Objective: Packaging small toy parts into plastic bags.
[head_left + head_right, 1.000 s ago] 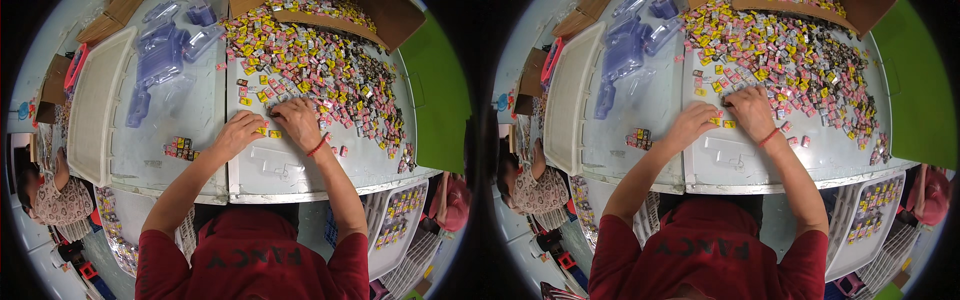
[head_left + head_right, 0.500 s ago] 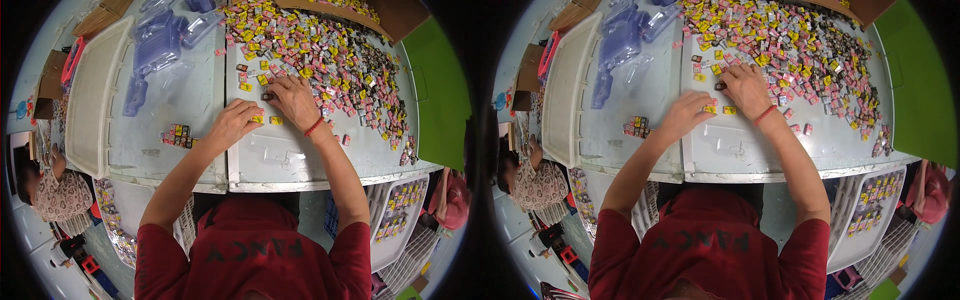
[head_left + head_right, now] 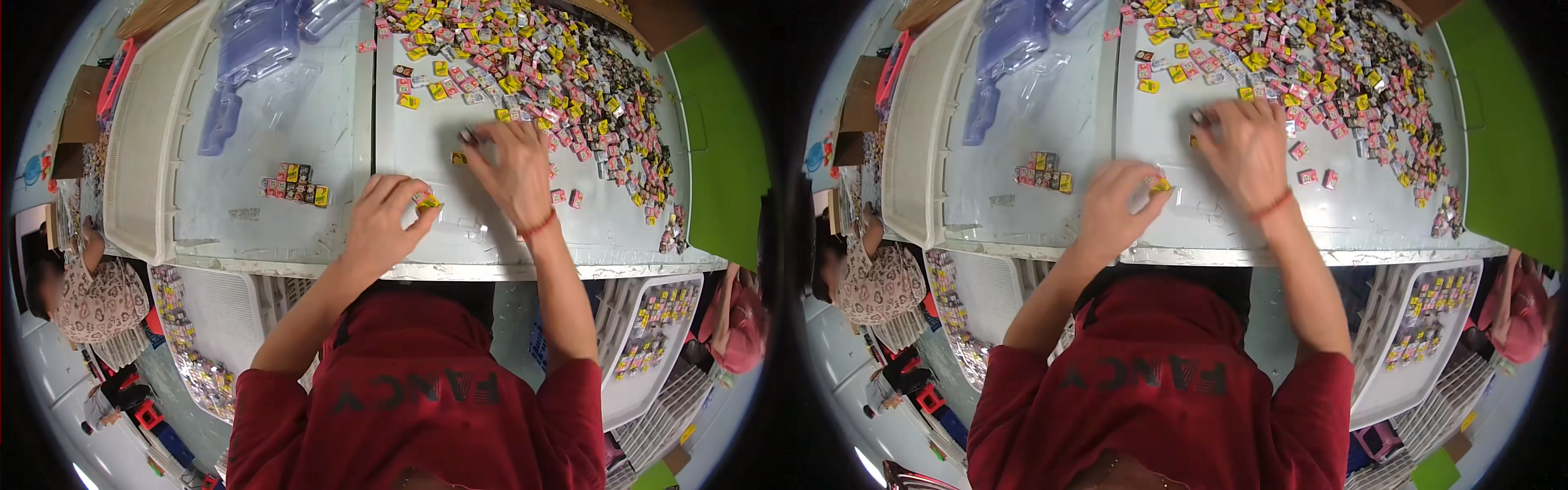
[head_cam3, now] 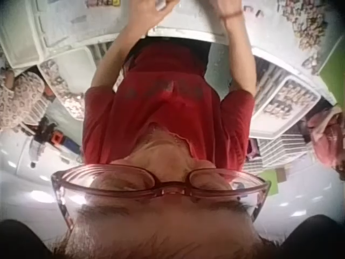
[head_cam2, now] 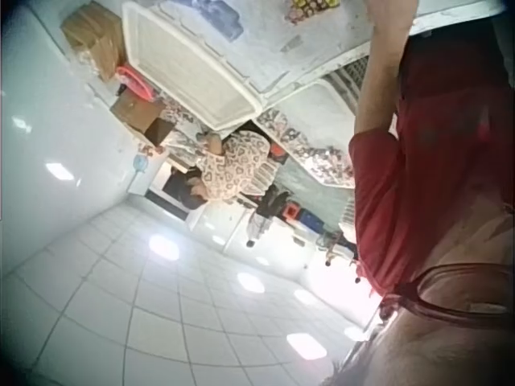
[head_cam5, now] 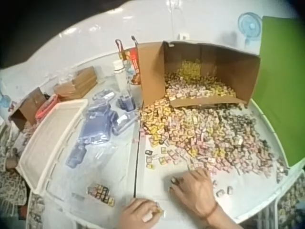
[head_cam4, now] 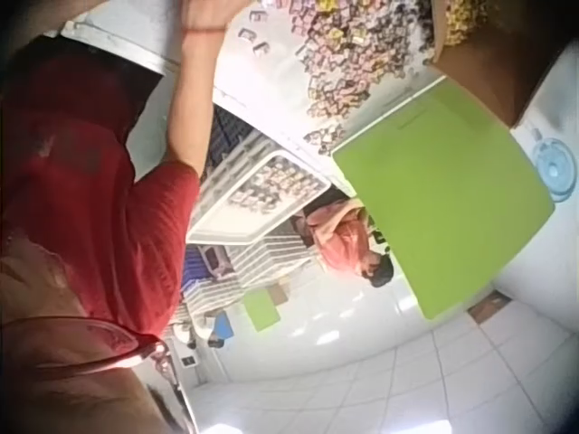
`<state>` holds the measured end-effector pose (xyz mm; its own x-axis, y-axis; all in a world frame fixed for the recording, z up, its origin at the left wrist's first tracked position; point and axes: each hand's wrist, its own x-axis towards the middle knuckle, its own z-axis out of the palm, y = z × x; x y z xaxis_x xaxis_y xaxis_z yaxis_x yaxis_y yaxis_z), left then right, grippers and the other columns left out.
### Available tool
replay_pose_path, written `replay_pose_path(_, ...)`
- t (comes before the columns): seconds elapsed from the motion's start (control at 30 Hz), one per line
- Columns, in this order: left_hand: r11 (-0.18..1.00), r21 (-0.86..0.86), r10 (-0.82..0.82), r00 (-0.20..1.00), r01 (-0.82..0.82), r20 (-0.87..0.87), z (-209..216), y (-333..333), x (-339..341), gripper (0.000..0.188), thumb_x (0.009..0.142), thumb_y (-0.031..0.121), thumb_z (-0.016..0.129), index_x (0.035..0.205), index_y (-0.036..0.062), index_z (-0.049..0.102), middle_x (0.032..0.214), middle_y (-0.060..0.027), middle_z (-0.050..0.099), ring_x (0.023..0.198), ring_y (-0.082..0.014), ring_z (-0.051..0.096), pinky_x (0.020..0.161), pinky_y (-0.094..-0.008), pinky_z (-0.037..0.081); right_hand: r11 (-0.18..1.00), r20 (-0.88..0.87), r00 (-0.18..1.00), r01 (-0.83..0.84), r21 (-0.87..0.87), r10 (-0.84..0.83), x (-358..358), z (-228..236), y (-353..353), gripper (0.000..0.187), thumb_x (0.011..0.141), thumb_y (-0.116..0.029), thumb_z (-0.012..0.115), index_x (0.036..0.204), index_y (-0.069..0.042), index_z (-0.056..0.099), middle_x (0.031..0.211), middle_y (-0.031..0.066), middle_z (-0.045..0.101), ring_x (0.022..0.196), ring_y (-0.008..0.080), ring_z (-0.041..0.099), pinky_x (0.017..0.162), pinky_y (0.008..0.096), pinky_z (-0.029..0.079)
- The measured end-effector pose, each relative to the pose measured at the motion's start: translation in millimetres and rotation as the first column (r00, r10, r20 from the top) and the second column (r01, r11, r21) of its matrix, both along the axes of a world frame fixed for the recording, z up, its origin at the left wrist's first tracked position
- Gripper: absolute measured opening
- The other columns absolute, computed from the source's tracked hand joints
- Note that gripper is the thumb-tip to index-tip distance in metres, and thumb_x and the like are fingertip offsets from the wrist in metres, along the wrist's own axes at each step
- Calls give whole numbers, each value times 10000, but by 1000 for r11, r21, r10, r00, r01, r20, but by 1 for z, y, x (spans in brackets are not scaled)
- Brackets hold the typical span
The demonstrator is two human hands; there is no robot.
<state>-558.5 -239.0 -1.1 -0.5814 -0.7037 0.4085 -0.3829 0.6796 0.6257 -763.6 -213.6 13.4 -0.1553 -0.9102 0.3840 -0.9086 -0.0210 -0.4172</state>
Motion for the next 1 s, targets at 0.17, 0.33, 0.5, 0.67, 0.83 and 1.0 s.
replay_pose_path(0.17, 998, -28, 63, 995, -61, 76, -12, 3, -19, 259, 704, 103, 757, 904, 34, 608, 841, -106, 551, 799, -298, 556, 698, -387, 483, 986, 276, 956, 60, 154, -101, 27, -3, 57, 176, 743, -171, 737, 877, -75, 674, 853, 59, 687, 840, 251, 617, 819, 382, 431)
replay_pose_path(0.33, 994, -17, 105, 989, -104, 106, -23, 9, -27, 284, 707, 127, 766, 917, 24, 605, 850, -112, 527, 789, -308, 547, 687, -395, 480, 967, 160, 957, 226, 113, -242, 42, -20, 60, 194, 733, -170, 754, 875, -67, 673, 851, 63, 677, 829, 260, 619, 783, 381, 435)
replay_pose_path(0.5, 986, -23, 165, 983, -164, 83, -27, 14, -34, 288, 713, 140, 772, 917, 25, 605, 873, -111, 527, 796, -309, 544, 701, -396, 475, 956, 143, 945, 289, 51, -293, 44, -27, 61, 204, 708, -153, 758, 869, -76, 658, 813, 79, 641, 808, 272, 598, 766, 395, 426)
replay_pose_path(0.67, 988, -15, 153, 985, -152, 78, -24, 15, -31, 283, 725, 135, 763, 934, 26, 606, 880, -112, 533, 799, -309, 540, 700, -401, 468, 947, 157, 934, 308, 95, -320, 43, -25, 63, 285, 714, -158, 760, 960, -75, 641, 865, 74, 660, 847, 272, 616, 802, 402, 427)
replay_pose_path(0.83, 980, -90, 185, 979, -177, 91, -28, 14, -35, 257, 733, 115, 753, 929, 28, 613, 877, -114, 533, 801, -304, 535, 695, -399, 466, 962, 40, 964, 258, 90, -262, 48, -24, 62, 319, 686, -163, 763, 964, -78, 633, 836, 97, 637, 824, 285, 586, 831, 443, 387)
replay_pose_path(1.0, 984, -104, 152, 986, -144, 72, -24, 8, -30, 211, 736, 97, 739, 904, 42, 624, 878, -103, 542, 824, -297, 538, 705, -394, 464, 959, -2, 969, 245, 144, -248, 41, -18, 63, 307, 690, -177, 772, 953, -77, 649, 853, 100, 651, 831, 284, 595, 841, 431, 390)
